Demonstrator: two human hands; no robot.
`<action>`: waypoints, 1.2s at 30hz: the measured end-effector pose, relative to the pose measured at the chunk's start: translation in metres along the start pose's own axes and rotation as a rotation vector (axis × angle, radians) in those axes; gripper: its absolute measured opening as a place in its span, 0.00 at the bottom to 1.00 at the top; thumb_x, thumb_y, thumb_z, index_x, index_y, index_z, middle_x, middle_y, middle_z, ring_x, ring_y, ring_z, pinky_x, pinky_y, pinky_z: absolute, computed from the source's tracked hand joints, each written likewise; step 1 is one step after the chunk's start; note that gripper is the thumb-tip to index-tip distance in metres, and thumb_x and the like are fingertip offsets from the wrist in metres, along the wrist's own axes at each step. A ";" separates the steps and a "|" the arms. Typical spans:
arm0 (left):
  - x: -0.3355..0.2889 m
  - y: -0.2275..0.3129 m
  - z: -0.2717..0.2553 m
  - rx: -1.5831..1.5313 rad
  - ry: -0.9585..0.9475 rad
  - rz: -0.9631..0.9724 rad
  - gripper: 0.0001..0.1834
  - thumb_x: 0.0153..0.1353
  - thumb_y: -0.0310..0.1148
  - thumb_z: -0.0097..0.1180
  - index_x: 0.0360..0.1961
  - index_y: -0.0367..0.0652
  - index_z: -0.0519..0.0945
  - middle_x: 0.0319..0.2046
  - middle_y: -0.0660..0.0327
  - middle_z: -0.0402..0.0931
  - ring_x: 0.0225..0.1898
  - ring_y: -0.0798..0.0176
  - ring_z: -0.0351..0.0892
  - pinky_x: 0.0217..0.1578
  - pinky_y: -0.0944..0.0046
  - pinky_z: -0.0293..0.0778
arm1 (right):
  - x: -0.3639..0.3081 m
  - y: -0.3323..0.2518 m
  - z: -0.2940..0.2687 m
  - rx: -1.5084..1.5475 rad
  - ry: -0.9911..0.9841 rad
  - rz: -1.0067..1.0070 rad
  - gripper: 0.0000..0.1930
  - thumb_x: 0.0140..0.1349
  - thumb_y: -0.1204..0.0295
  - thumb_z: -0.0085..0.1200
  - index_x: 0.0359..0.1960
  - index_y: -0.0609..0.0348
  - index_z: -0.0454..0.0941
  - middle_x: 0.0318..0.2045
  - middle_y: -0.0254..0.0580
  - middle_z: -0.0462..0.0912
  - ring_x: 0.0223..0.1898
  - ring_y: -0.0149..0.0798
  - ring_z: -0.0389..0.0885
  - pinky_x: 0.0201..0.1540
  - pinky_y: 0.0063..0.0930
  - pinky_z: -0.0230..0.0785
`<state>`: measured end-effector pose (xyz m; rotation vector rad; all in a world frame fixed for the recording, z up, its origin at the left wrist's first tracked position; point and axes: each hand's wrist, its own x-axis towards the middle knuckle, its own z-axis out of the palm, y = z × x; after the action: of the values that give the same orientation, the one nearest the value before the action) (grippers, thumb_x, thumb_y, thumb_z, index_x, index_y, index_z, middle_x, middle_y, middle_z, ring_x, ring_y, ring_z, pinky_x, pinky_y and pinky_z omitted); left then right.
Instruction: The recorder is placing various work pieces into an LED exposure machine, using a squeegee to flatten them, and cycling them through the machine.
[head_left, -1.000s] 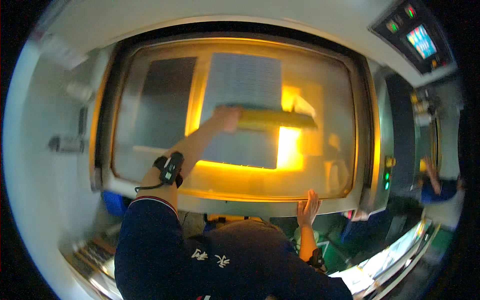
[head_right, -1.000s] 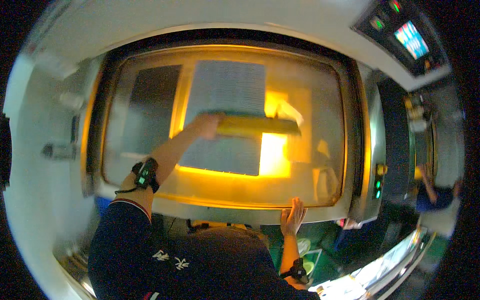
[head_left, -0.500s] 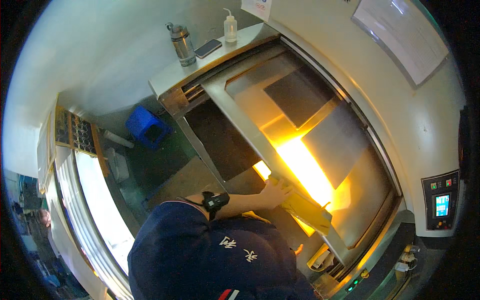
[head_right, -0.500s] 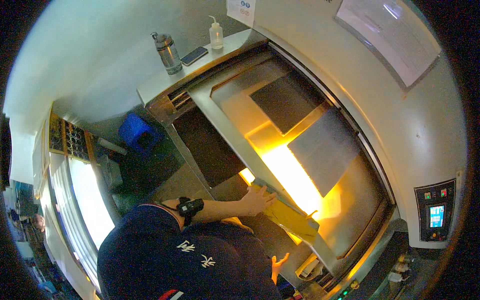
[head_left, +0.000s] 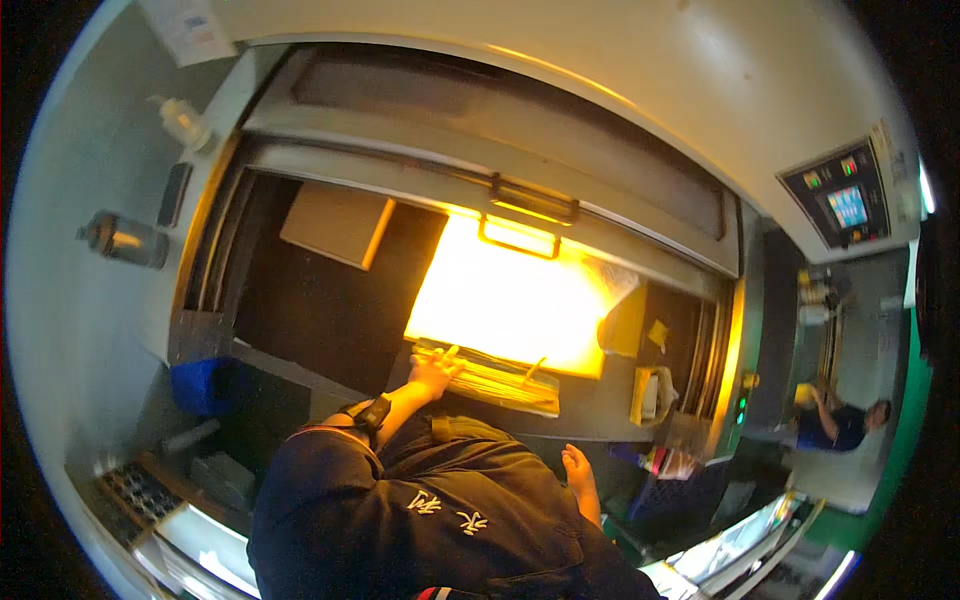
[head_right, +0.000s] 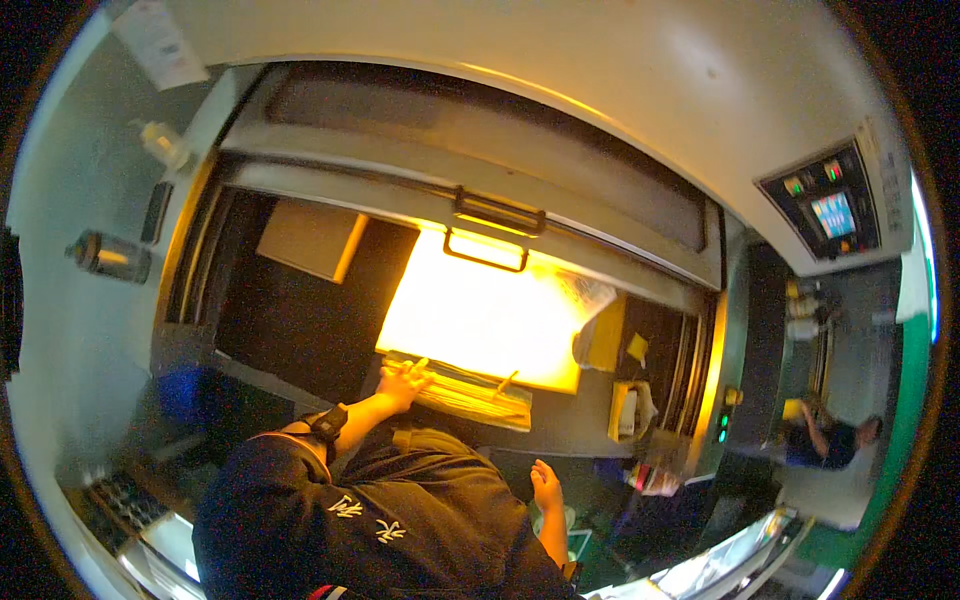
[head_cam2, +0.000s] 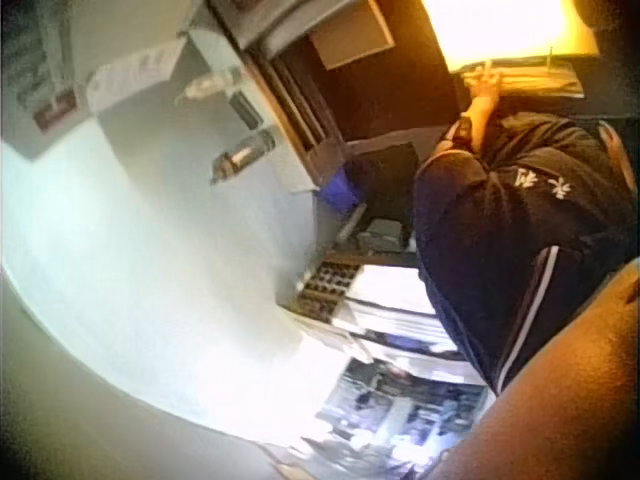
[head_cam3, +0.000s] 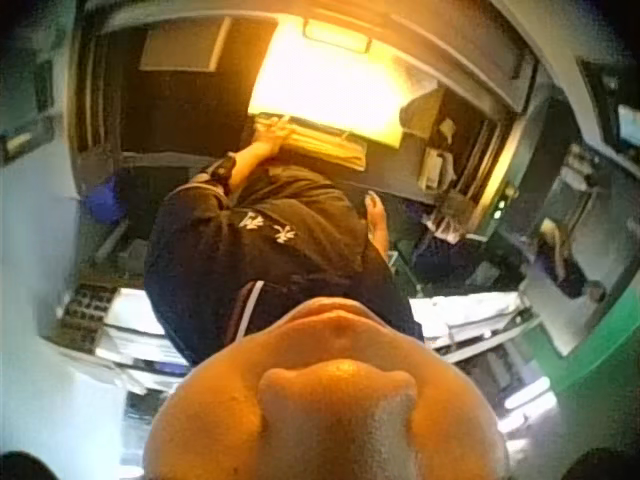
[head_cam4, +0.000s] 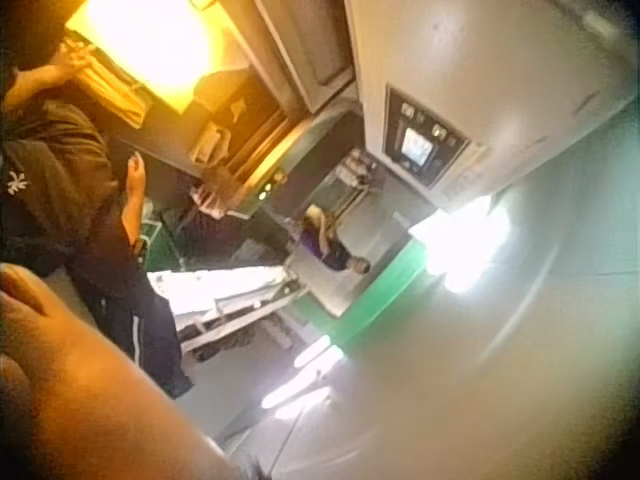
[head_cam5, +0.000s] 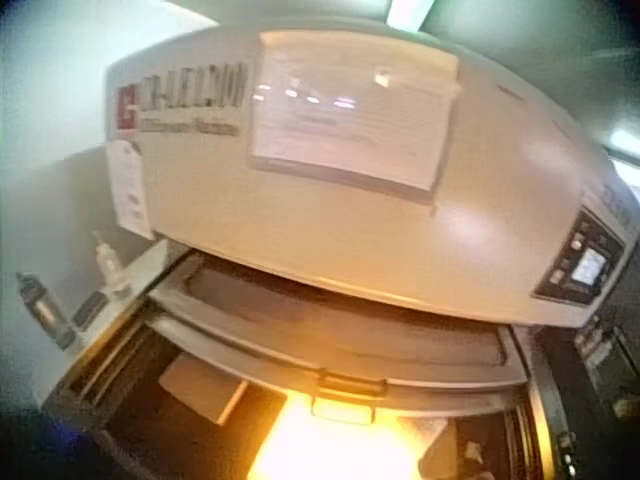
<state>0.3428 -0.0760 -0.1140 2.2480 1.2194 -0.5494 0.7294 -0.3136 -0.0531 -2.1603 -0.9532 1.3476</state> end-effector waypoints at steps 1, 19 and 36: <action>0.005 0.000 0.015 0.005 -0.013 -0.011 0.37 0.62 0.33 0.52 0.72 0.66 0.56 0.76 0.65 0.41 0.73 0.52 0.48 0.51 0.21 0.61 | -0.013 0.005 0.002 0.027 0.008 0.026 0.24 0.66 0.63 0.54 0.61 0.62 0.72 0.52 0.50 0.81 0.54 0.40 0.79 0.58 0.31 0.68; -0.015 0.064 -0.041 -2.502 0.565 -0.069 0.44 0.66 0.72 0.23 0.48 0.42 0.76 0.49 0.48 0.76 0.55 0.49 0.74 0.48 0.35 0.70 | -0.082 0.259 0.007 0.132 -0.070 0.173 0.23 0.69 0.64 0.50 0.62 0.63 0.71 0.56 0.53 0.79 0.59 0.45 0.76 0.61 0.34 0.66; -0.286 0.236 -0.125 -2.768 0.840 0.654 0.29 0.71 0.59 0.30 0.20 0.50 0.64 0.17 0.66 0.61 0.23 0.62 0.63 0.41 0.53 0.68 | -0.018 0.424 0.003 -0.573 -0.439 -0.003 0.22 0.69 0.57 0.45 0.58 0.54 0.77 0.59 0.48 0.76 0.59 0.51 0.74 0.61 0.45 0.67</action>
<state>0.4106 -0.2912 0.2057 -0.0285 0.2644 1.5344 0.8605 -0.6142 -0.3224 -2.2787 -1.6823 1.7516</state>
